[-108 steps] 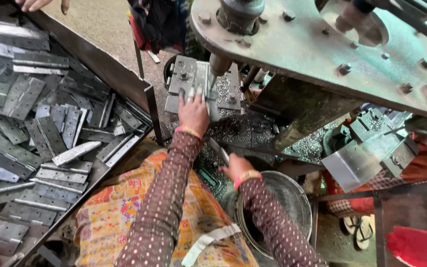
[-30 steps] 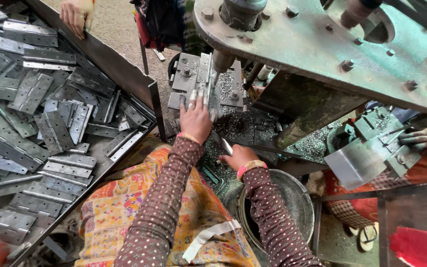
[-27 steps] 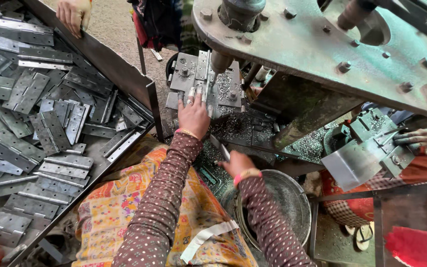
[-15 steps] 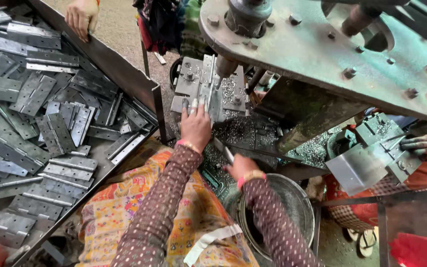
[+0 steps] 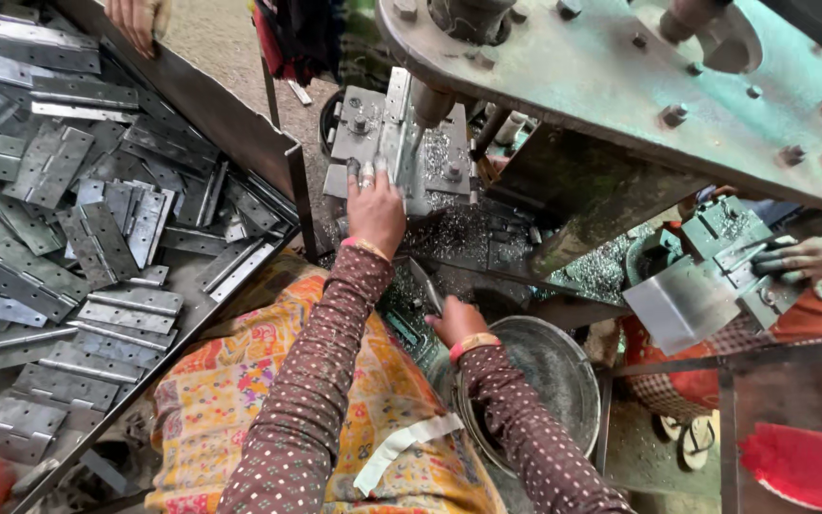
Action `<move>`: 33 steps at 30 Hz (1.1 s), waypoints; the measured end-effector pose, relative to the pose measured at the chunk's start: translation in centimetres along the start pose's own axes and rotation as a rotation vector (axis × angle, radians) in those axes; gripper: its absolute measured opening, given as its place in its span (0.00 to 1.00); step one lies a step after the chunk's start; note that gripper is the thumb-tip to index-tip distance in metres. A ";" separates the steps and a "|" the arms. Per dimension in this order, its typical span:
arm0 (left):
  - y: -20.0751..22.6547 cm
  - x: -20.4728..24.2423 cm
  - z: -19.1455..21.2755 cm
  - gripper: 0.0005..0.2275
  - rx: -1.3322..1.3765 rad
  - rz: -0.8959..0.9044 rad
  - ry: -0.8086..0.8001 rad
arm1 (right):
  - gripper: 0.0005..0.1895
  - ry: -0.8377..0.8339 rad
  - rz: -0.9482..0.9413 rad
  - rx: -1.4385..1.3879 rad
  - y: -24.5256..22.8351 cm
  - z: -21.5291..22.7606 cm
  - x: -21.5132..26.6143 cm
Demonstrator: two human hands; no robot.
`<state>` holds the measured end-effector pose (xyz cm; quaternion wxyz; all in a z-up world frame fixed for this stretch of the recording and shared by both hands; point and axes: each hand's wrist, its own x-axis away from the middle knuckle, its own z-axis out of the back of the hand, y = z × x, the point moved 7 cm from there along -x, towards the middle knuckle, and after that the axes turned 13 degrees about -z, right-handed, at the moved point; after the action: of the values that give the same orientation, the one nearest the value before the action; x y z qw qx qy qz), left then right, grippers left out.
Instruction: The person operates a manual metal press machine, repeatedly placing metal plates into the die and pulling a lever to activate the press. They then remove the processed plates and place them into a metal bin.
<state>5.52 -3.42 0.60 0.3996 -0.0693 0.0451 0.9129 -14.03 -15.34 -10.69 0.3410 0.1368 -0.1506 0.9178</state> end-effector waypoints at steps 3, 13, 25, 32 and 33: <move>-0.1 0.2 0.4 0.11 0.003 0.012 0.080 | 0.26 -0.093 -0.021 0.111 -2.0 4.2 -1.9; -0.1 -0.2 -1.0 0.10 -0.010 0.002 0.173 | 0.22 0.087 0.027 -0.192 2.4 -4.4 -1.5; -0.6 -4.6 -1.3 0.12 0.064 0.004 0.043 | 0.29 -0.016 0.028 -0.098 0.8 -0.8 -0.5; -0.5 -3.0 -1.4 0.10 0.097 0.002 -0.045 | 0.26 -0.081 -0.035 -0.009 0.5 -1.4 -1.4; -0.9 -3.4 -1.0 0.10 0.086 0.007 -0.035 | 0.27 -0.086 -0.030 0.041 -0.3 0.5 -1.8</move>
<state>8.56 -5.47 0.14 0.3999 -0.0360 0.0778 0.9125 -12.44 -16.31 -10.79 0.3450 0.1851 -0.1441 0.9088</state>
